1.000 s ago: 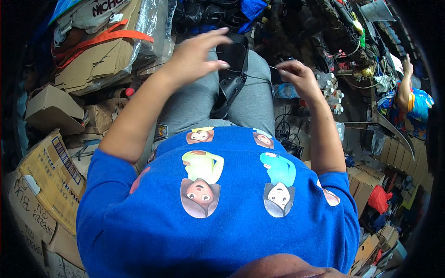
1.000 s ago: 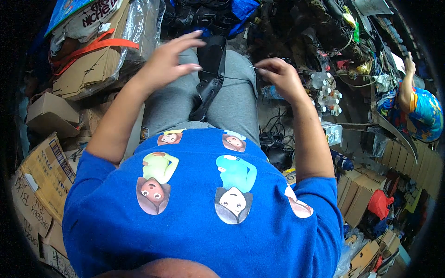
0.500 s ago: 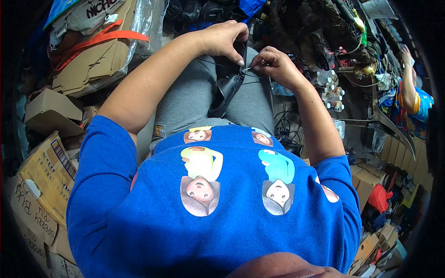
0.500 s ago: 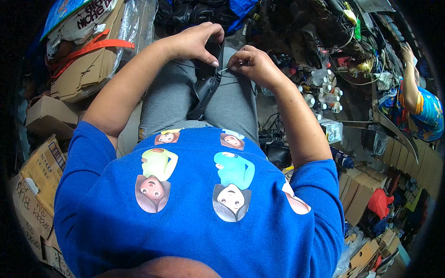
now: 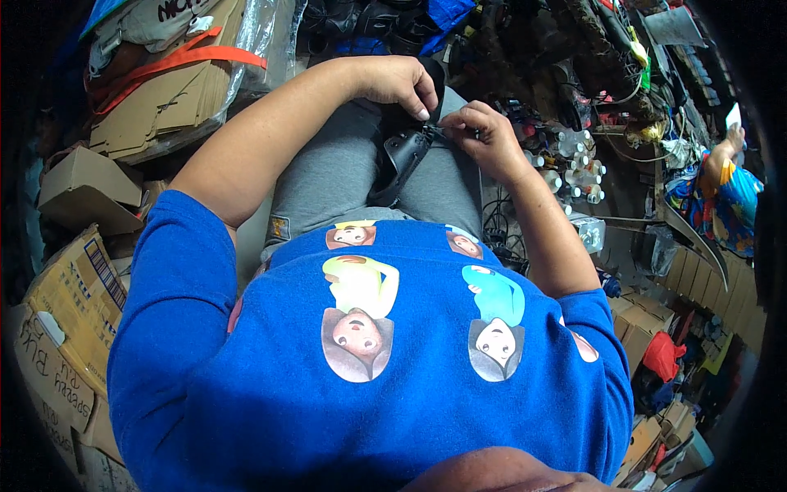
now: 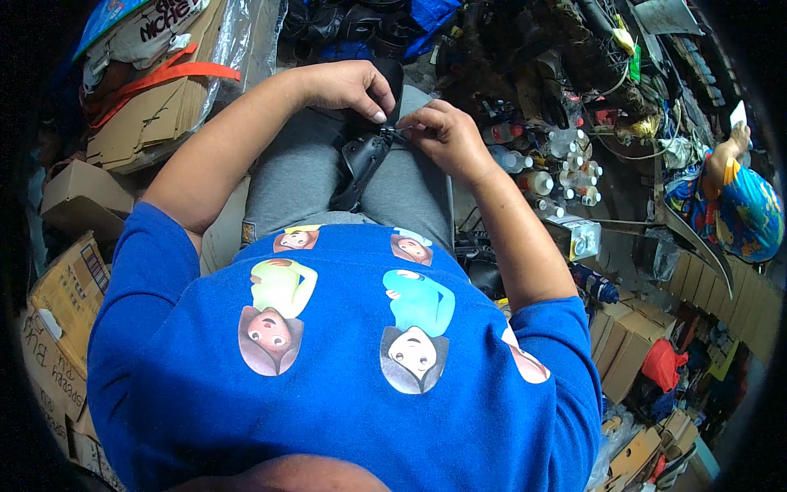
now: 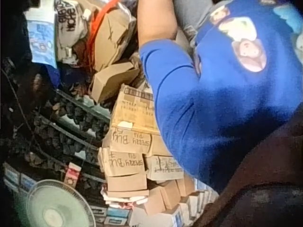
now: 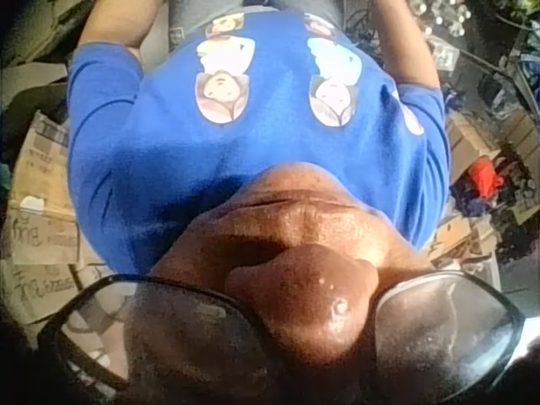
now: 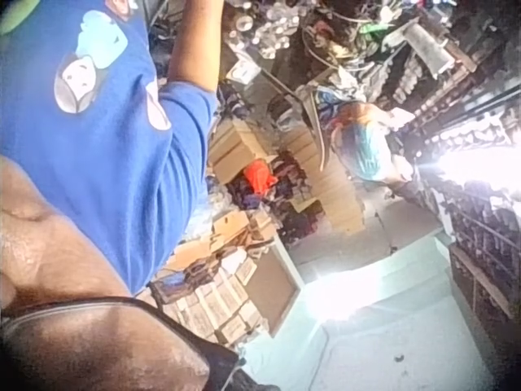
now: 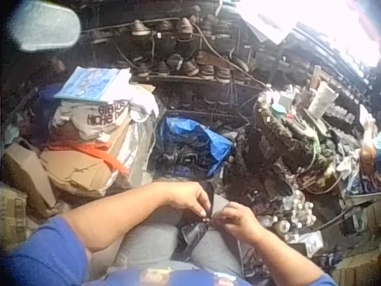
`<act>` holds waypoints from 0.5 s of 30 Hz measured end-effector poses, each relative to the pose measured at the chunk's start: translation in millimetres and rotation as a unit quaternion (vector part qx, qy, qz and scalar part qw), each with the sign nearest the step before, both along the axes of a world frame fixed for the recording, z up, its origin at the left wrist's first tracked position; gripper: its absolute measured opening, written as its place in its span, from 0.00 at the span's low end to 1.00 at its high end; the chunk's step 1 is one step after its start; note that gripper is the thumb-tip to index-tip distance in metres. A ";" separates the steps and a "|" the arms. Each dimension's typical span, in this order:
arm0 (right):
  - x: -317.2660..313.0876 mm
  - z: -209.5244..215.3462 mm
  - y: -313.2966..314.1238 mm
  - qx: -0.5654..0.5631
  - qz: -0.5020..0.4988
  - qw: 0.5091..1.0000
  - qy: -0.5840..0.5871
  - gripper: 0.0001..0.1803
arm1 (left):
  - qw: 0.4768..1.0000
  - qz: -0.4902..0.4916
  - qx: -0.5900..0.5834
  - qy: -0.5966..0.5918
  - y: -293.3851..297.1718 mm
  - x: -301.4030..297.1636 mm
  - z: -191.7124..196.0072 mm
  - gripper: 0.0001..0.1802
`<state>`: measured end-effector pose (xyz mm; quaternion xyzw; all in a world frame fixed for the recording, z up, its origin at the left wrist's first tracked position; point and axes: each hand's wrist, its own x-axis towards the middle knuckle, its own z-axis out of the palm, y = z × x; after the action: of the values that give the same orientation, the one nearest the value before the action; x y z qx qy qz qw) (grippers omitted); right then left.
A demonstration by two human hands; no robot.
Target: Lacing a black leather shoe while holding it in the lap.
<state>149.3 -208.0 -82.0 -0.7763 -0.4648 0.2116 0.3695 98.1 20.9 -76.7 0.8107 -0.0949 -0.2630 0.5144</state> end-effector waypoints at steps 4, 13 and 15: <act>-13.2 -2.4 -4.0 0.023 -0.013 0.998 -0.062 0.12 | 0.999 -0.029 -0.006 0.016 2.4 -0.7 -4.8 0.19; -19.0 20.7 1.8 -0.067 0.057 0.969 -0.231 0.12 | 0.994 -0.097 0.040 0.005 2.2 0.3 -0.1 0.19; -23.4 35.4 7.5 -0.108 0.080 0.952 -0.274 0.11 | 0.995 -0.090 0.037 0.014 0.0 -0.5 0.5 0.19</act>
<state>125.9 -200.5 -46.6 -0.8001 -0.5831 0.0683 0.1234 97.6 20.9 -76.2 0.8136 -0.1502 -0.3227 0.4598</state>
